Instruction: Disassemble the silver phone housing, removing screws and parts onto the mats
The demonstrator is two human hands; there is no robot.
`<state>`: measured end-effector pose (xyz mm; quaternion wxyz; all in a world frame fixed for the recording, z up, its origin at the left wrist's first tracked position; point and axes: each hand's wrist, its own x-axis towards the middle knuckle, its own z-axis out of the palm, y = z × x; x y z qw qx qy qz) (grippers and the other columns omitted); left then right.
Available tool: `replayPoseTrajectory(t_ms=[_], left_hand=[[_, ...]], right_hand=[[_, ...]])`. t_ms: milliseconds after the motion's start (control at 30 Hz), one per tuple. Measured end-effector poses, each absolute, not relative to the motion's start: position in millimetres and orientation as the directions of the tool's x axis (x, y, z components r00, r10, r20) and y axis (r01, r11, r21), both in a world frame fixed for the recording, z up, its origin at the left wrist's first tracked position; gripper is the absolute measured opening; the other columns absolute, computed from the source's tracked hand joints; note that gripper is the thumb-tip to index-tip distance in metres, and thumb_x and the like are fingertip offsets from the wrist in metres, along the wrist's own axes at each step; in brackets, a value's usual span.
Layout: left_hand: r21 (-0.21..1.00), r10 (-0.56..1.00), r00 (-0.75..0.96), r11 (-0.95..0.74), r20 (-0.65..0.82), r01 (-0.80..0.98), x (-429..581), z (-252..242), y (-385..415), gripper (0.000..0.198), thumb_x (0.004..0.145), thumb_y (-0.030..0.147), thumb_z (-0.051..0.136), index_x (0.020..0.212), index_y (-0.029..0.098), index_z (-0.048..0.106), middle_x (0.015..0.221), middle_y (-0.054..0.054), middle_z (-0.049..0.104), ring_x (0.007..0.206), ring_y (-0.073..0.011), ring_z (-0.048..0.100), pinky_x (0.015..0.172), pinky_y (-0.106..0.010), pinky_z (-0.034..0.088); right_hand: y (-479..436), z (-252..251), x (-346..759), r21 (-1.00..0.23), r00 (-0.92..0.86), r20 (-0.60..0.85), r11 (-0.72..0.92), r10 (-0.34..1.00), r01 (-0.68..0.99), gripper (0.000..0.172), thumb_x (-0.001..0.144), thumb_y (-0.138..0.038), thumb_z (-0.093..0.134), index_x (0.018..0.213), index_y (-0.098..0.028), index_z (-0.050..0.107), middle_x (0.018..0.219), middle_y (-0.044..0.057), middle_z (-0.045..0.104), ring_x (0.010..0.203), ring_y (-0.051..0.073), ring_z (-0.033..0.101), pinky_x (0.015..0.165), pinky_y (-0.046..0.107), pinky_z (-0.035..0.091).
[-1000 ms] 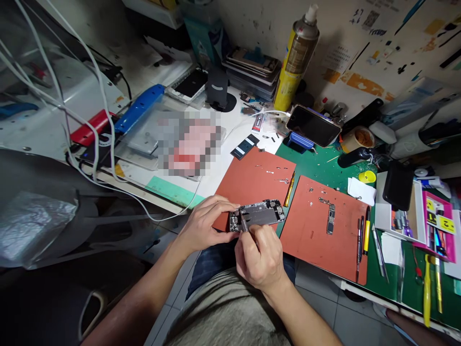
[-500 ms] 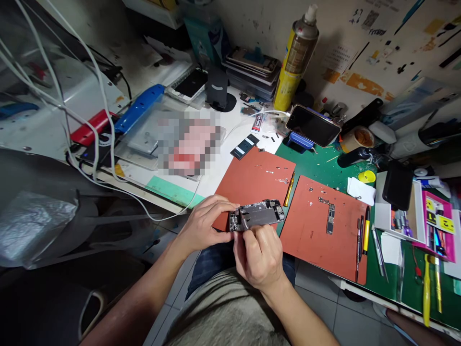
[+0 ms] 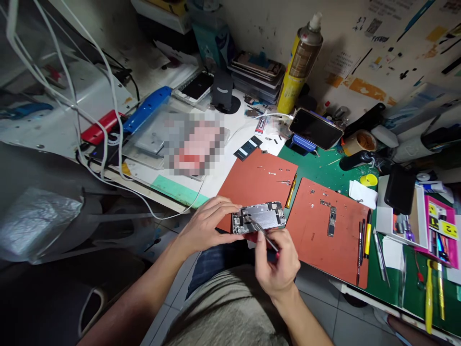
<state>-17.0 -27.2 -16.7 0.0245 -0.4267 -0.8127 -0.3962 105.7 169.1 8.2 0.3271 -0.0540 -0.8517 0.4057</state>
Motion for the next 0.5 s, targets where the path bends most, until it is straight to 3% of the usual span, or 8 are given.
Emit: replayPoseTrajectory(t_ms=[67,133,200,300,367,500], left_hand=[[0.597,0.7,-0.617,0.335,0.36,0.729,-15,-15,-29,0.06,0.091,0.049,0.084,0.139,0.022,0.058,0.127,-0.011,0.075,0.121,-0.031,0.068,0.105,-0.05,0.057],[0.581,0.722,-0.602,0.341,0.341,0.739,-14,-11,-29,0.067,0.09,0.051,0.084,0.143,0.02,0.056,0.131,-0.013,0.073,0.125,-0.0321,0.065,0.108,-0.051,0.055],[0.577,0.72,-0.599,0.338,0.35,0.743,-14,-5,-26,0.069,0.09,0.052,0.083,0.144,0.019,0.056,0.132,-0.013,0.073,0.125,-0.0323,0.064,0.108,-0.051,0.054],[0.601,0.665,-0.63,0.328,0.401,0.729,-14,3,-17,0.044,0.099,0.034,0.077,0.137,0.019,0.061,0.125,-0.011,0.074,0.115,-0.028,0.065,0.101,-0.046,0.054],[0.639,0.632,-0.652,0.305,0.419,0.706,-13,6,-10,0.028,0.103,0.022,0.071,0.13,0.019,0.064,0.116,-0.009,0.075,0.105,-0.0242,0.065,0.092,-0.041,0.054],[0.711,0.623,-0.659,0.224,0.422,0.667,-13,7,-1,0.012,0.105,0.017,0.066,0.117,0.018,0.068,0.104,-0.007,0.076,0.096,-0.0213,0.064,0.085,-0.038,0.052]], right_hand=[[172,10,107,-0.862,-0.749,0.346,0.506,0.565,-0.016,0.017,0.096,-0.022,0.078,0.105,-0.022,0.063,0.086,0.0,0.066,0.069,0.014,0.064,0.06,0.026,0.053],[177,11,107,-0.951,-0.711,0.164,0.302,0.683,0.071,0.021,0.095,-0.032,0.081,0.099,-0.021,0.063,0.081,-0.002,0.062,0.065,0.011,0.059,0.057,0.023,0.05],[181,12,105,-0.99,-0.711,0.026,0.115,0.702,0.078,0.027,0.093,-0.038,0.083,0.097,-0.021,0.062,0.076,-0.004,0.058,0.063,0.011,0.056,0.057,0.022,0.048],[185,14,102,-0.994,-0.73,-0.111,-0.089,0.674,0.069,0.032,0.089,-0.041,0.086,0.098,-0.022,0.061,0.071,-0.006,0.056,0.062,0.011,0.054,0.058,0.022,0.047],[185,16,102,-0.983,-0.727,-0.165,-0.173,0.667,0.064,0.034,0.088,-0.041,0.088,0.098,-0.022,0.061,0.07,-0.006,0.057,0.062,0.011,0.054,0.059,0.022,0.046],[184,19,103,-0.97,-0.725,-0.197,-0.24,0.66,0.045,0.035,0.085,-0.041,0.09,0.096,-0.022,0.063,0.069,-0.007,0.056,0.062,0.01,0.053,0.06,0.021,0.045]])
